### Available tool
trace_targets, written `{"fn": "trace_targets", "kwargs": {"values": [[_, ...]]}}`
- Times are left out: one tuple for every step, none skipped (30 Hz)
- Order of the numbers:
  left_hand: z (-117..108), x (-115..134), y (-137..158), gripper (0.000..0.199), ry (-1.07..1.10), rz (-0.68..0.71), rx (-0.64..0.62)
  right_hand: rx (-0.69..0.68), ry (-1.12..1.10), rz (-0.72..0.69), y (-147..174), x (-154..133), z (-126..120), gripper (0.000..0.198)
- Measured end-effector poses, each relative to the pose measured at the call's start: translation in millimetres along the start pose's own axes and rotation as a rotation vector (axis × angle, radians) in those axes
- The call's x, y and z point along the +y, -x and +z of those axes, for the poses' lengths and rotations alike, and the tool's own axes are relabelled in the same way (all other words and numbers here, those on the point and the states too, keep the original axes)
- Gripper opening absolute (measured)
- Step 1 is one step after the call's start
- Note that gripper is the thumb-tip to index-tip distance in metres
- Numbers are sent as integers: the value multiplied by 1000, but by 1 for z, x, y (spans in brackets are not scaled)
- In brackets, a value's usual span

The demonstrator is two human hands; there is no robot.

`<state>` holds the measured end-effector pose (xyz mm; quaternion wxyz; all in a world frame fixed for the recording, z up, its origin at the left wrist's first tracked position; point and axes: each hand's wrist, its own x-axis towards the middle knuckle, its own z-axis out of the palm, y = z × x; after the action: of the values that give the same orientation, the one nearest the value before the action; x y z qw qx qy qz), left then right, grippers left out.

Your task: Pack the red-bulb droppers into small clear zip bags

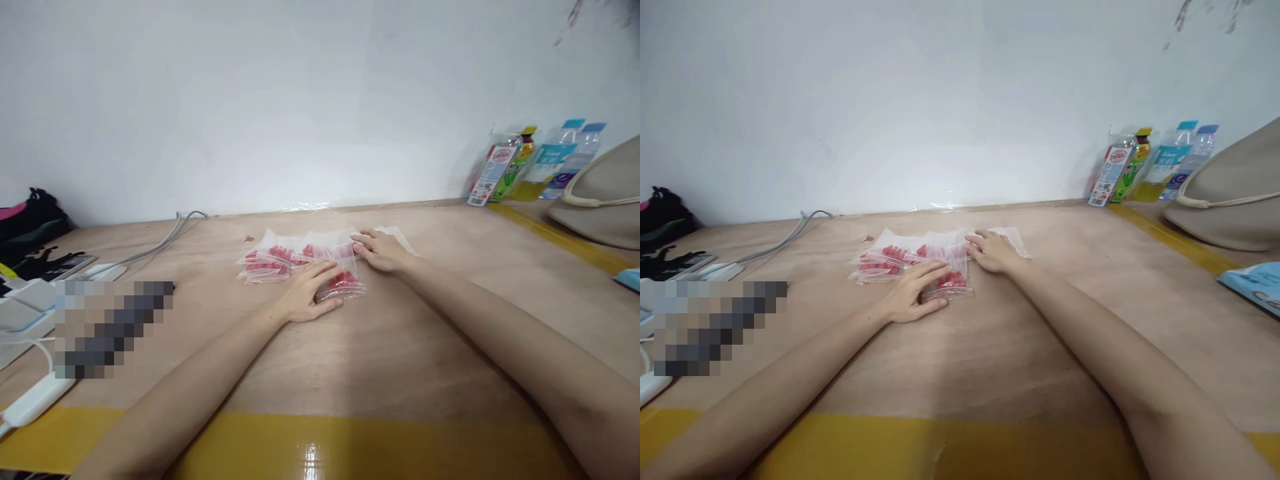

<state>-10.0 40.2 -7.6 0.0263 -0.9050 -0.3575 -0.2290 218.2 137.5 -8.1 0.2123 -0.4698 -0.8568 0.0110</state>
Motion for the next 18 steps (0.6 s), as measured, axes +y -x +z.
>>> {"fn": "trace_targets", "kwargs": {"values": [[0, 0, 0, 54, 3, -4, -28, -40, 37, 35, -3, 2, 3, 47], [0, 0, -1, 52, 11, 2, -49, -67, 66, 63, -3, 3, 5, 47], [0, 0, -1, 49, 20, 11, -59, -75, 91, 84, -2, 5, 6, 46], [0, 1, -1, 48, 28, 20, -61, -71, 110, 96, 1, 8, 6, 45], [0, 3, -1, 48, 37, 27, -64, -60, 124, 104, 5, 11, 5, 45], [1, 6, -1, 48, 49, 35, -70, -50, 132, 108, 9, 15, 4, 44], [1, 10, -1, 48, 63, 39, -77, -42, 142, 109, 14, 19, 2, 43], [2, 14, 0, 48, 79, 38, -87, -27, 158, 108, 20, 22, 1, 43], [2, 18, 1, 48, 95, 31, -95, 4, 178, 104, 25, 24, -1, 42], [3, 23, 2, 48, 111, 19, -98, 52, 197, 93, 30, 25, -4, 41], [3, 26, 3, 48, 124, 5, -96, 109, 203, 67, 36, 23, -6, 40], [3, 30, 4, 46, 134, -10, -89, 159, 186, 16, 41, 20, -9, 38], [4, 32, 5, 44, 143, -24, -75, 192, 140, -61, 47, 15, -11, 36], [4, 34, 6, 41, 149, -37, -57, 204, 69, -155, 53, 7, -14, 34], [4, 35, 7, 39, 153, -53, -34, 187, -17, -260, 59, -1, -17, 34], [4, 35, 8, 37, 153, -68, -9, 167, -101, -349, 64, -11, -19, 37], [5, 36, 8, 36, 150, -86, 14, 151, -163, -411, 69, -21, -21, 43], [5, 36, 7, 36, 145, -102, 35, 127, -202, -453, 73, -30, -21, 48]]}}
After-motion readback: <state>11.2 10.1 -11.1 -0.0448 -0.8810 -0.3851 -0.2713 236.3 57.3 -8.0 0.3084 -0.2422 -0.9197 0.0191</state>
